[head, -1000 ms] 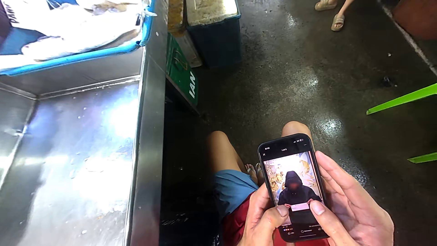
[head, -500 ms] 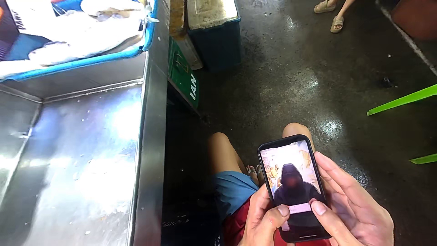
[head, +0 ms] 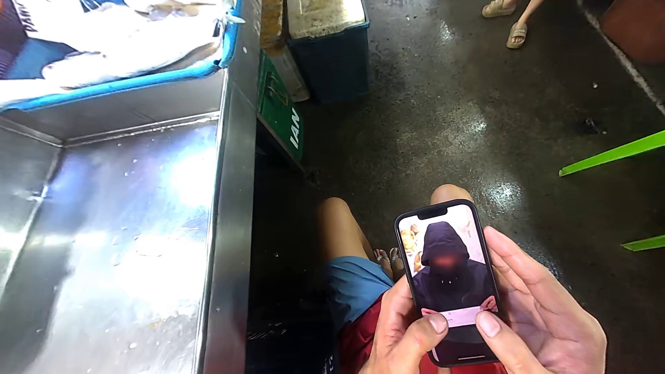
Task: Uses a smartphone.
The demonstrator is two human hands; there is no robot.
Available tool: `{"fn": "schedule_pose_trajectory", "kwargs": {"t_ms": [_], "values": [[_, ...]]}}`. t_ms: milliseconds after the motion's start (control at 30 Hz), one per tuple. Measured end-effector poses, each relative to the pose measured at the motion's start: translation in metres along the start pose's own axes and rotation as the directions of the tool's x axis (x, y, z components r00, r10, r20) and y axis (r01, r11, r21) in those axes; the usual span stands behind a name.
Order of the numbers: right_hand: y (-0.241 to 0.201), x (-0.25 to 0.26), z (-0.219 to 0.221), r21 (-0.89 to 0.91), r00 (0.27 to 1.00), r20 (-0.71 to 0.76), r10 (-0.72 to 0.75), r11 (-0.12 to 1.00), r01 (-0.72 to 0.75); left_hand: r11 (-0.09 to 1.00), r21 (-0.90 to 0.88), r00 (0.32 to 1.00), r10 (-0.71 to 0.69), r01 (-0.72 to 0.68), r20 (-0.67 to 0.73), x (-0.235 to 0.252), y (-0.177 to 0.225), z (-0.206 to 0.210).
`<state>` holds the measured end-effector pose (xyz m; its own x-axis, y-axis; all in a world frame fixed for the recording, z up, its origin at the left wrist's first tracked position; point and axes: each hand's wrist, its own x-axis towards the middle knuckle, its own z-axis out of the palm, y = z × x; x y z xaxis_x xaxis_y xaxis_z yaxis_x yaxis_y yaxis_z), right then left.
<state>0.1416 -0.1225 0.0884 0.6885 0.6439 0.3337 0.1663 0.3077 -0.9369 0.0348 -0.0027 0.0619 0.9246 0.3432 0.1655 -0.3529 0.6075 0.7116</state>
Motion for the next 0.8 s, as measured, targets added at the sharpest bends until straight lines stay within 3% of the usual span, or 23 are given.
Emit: {"fn": "schedule_pose_trajectory", "kwargs": {"t_ms": [800], "values": [[0.0031,0.0021,-0.0004,0.044,1.000,-0.010,-0.017,0.999,0.017,0.999,-0.033,0.999,-0.021,0.020,-0.036,0.0008,0.0013,-0.0005]]}}
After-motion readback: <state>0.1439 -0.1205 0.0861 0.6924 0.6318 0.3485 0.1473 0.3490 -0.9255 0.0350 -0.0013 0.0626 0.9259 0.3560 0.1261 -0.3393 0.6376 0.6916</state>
